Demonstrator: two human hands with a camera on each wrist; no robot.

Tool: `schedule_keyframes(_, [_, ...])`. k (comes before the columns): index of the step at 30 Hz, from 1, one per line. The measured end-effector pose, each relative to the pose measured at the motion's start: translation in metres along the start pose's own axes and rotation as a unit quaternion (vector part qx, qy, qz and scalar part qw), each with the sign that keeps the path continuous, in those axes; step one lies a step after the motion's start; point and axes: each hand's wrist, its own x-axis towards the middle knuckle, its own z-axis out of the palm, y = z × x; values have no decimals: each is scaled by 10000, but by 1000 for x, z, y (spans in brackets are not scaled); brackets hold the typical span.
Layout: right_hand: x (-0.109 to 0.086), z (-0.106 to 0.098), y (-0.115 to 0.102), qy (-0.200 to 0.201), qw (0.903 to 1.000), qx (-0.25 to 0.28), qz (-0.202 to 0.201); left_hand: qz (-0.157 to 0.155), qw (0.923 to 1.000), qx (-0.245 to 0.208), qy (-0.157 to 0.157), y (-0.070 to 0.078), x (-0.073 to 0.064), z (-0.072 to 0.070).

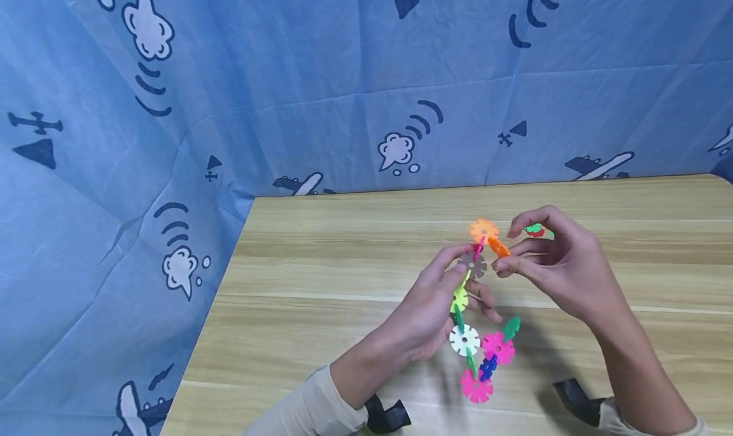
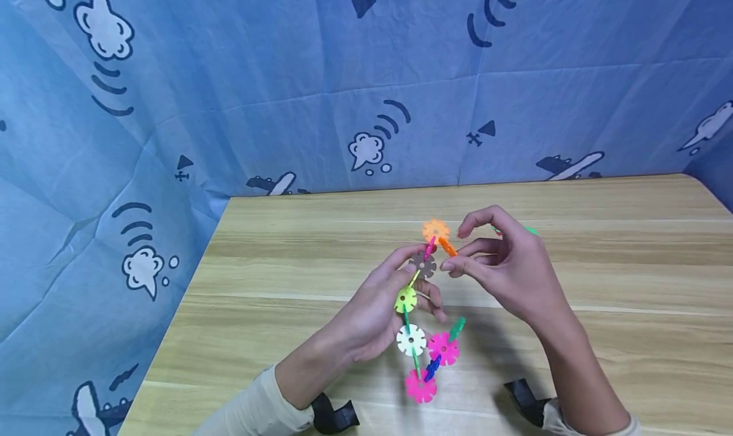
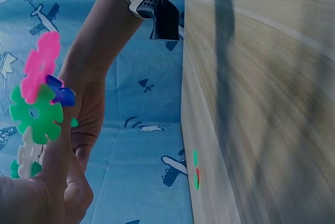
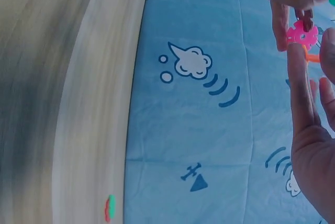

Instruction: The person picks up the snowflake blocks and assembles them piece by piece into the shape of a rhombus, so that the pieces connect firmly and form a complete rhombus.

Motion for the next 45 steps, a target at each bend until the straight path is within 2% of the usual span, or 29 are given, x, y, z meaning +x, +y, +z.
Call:
schedule_keyframes(2, [0, -3, 1, -136, 9998, 119, 17, -18, 10000, 94, 16, 0, -1, 0])
schedule_keyframes(4, [0, -6, 1, -384, 9990, -233, 61, -44, 9998, 180, -23, 0, -1, -1])
schedule_keyframes(7, [1, -10, 2, -777, 9964, -351, -20, -89, 9997, 193, -96, 1, -2, -1])
schedule_keyframes(11, [1, -12, 7, -1047, 9943, -39, -180, -68, 9998, 141, -154, 1, -2, -2])
schedule_keyframes(29, [1, -1, 11, -692, 9970, -264, -217, 24, 10000, -7, -4, 1, -1, -2])
schedule_keyframes(38, [-1, 1, 12, -636, 9974, -232, -258, 216, 9997, 62, 79, 0, 1, 0])
schedule_keyframes(45, [0, 2, 12, -502, 9950, -837, -206, 201, 9997, 32, 105, -1, 1, 0])
